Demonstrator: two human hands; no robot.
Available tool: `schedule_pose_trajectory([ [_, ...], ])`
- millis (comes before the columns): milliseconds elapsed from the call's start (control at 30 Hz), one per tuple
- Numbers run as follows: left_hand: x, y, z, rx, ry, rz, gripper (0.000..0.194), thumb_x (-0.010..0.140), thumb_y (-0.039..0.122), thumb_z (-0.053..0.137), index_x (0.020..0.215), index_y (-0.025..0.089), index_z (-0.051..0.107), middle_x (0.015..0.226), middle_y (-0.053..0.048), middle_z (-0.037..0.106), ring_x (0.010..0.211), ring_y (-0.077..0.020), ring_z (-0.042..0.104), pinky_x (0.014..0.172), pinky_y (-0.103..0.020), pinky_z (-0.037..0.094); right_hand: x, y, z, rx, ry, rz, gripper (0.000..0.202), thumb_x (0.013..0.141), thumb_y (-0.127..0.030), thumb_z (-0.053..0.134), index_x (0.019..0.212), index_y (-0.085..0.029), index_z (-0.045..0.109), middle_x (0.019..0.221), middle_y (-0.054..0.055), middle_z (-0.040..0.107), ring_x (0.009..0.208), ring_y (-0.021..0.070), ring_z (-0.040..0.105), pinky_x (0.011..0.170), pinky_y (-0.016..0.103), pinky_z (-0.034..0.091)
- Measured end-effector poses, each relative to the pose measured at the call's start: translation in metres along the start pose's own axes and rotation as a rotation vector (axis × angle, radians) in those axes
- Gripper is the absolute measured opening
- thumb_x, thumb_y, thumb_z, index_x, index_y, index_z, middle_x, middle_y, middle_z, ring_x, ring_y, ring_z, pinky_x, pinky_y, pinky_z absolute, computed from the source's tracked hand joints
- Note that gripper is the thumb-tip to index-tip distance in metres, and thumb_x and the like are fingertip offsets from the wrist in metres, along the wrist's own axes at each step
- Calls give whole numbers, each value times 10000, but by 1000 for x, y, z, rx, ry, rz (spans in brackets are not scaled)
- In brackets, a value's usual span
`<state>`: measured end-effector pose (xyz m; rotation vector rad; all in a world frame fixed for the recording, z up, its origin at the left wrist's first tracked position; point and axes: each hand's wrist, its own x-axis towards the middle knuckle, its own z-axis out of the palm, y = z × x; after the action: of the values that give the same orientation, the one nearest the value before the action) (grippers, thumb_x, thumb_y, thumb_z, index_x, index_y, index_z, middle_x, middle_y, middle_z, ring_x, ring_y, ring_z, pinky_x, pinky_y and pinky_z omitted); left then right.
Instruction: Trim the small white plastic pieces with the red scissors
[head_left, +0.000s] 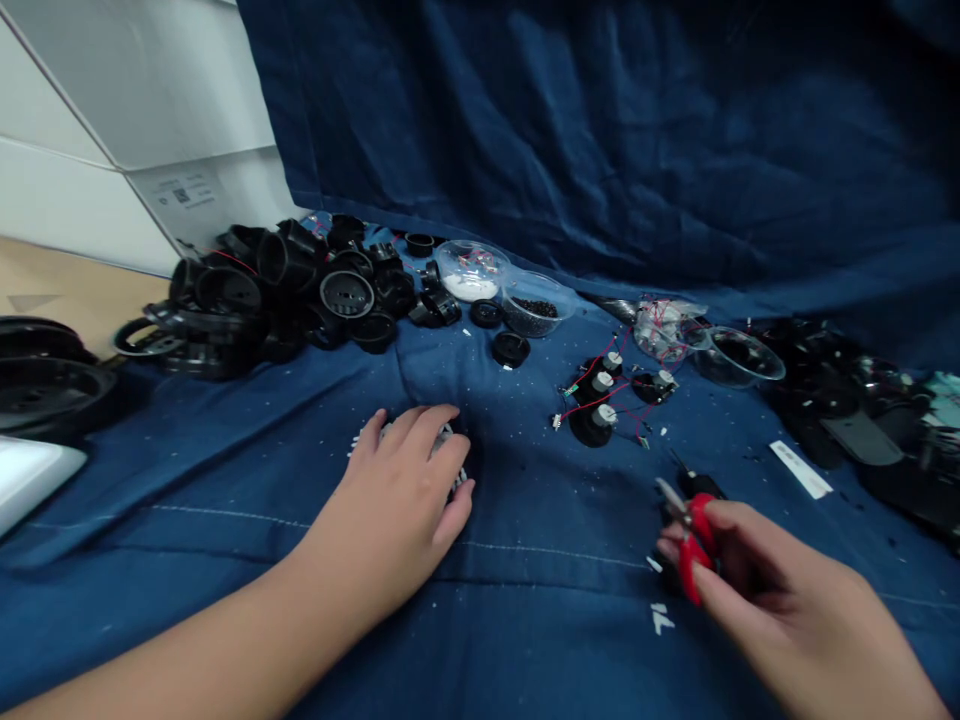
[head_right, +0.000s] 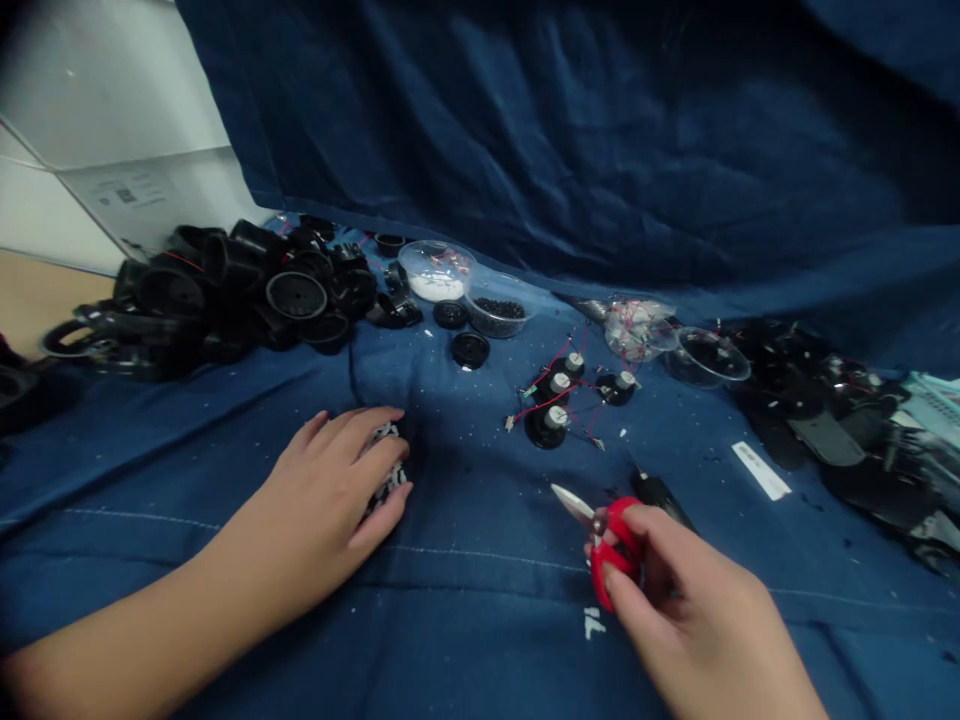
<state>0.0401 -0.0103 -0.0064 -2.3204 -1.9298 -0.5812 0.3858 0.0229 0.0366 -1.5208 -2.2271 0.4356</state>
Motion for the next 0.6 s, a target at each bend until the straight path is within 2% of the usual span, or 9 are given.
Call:
schedule_pose_trajectory([
  [100, 0, 1, 0, -25, 31, 8, 187, 993, 282, 542, 1103, 179, 652, 1418, -166, 590, 1277, -384, 598, 1125, -738, 412, -5, 17, 1, -188, -153, 24, 280, 983, -484, 619, 1144, -281, 724, 657, -42, 648, 535, 143, 636, 484, 174, 538],
  [200, 1, 1, -1, -55, 46, 13, 193, 999, 290, 527, 1109, 185, 647, 1413, -157, 594, 1275, -370, 605, 1145, -726, 401, -9, 28, 3, -260, -227, 69, 361, 999, -568, 593, 1202, -293, 708, 651, -35, 623, 542, 162, 621, 494, 207, 534],
  [333, 1, 3, -3, -58, 28, -7, 190, 996, 289, 536, 1097, 178, 653, 1414, -161, 593, 1272, -371, 605, 1142, -726, 401, -15, 44, 6, -226, -321, 106, 415, 1012, -589, 578, 1305, -310, 672, 958, 16, 785, 752, 189, 753, 653, 231, 626],
  [433, -1, 5, -5, -66, 10, -24, 178, 983, 271, 560, 1098, 179, 660, 1435, -154, 584, 1281, -367, 594, 1152, -710, 398, -20, 64, 13, -211, -292, 58, 449, 979, -614, 614, 1303, -313, 688, 1104, 15, 814, 893, 211, 803, 770, 238, 664],
  [467, -2, 6, -6, -76, 6, -31, 177, 979, 264, 567, 1102, 179, 662, 1441, -150, 580, 1285, -365, 589, 1158, -708, 393, -22, 71, 16, -232, -221, 30, 453, 965, -617, 615, 1281, -304, 702, 1113, 16, 818, 916, 225, 808, 788, 248, 670],
  [533, -3, 7, -7, -101, 2, -39, 174, 975, 256, 576, 1102, 177, 665, 1447, -146, 577, 1284, -362, 583, 1164, -706, 388, -23, 83, 23, -275, -157, -31, 437, 961, -589, 613, 1257, -282, 712, 1094, 31, 825, 875, 241, 818, 753, 256, 679],
  [600, -5, 8, -8, -123, -1, -40, 167, 977, 257, 578, 1092, 176, 669, 1443, -140, 579, 1279, -354, 582, 1159, -690, 405, -22, 87, 28, -316, -148, -74, 403, 988, -522, 573, 1260, -259, 714, 1101, 60, 824, 843, 249, 820, 751, 269, 683],
])
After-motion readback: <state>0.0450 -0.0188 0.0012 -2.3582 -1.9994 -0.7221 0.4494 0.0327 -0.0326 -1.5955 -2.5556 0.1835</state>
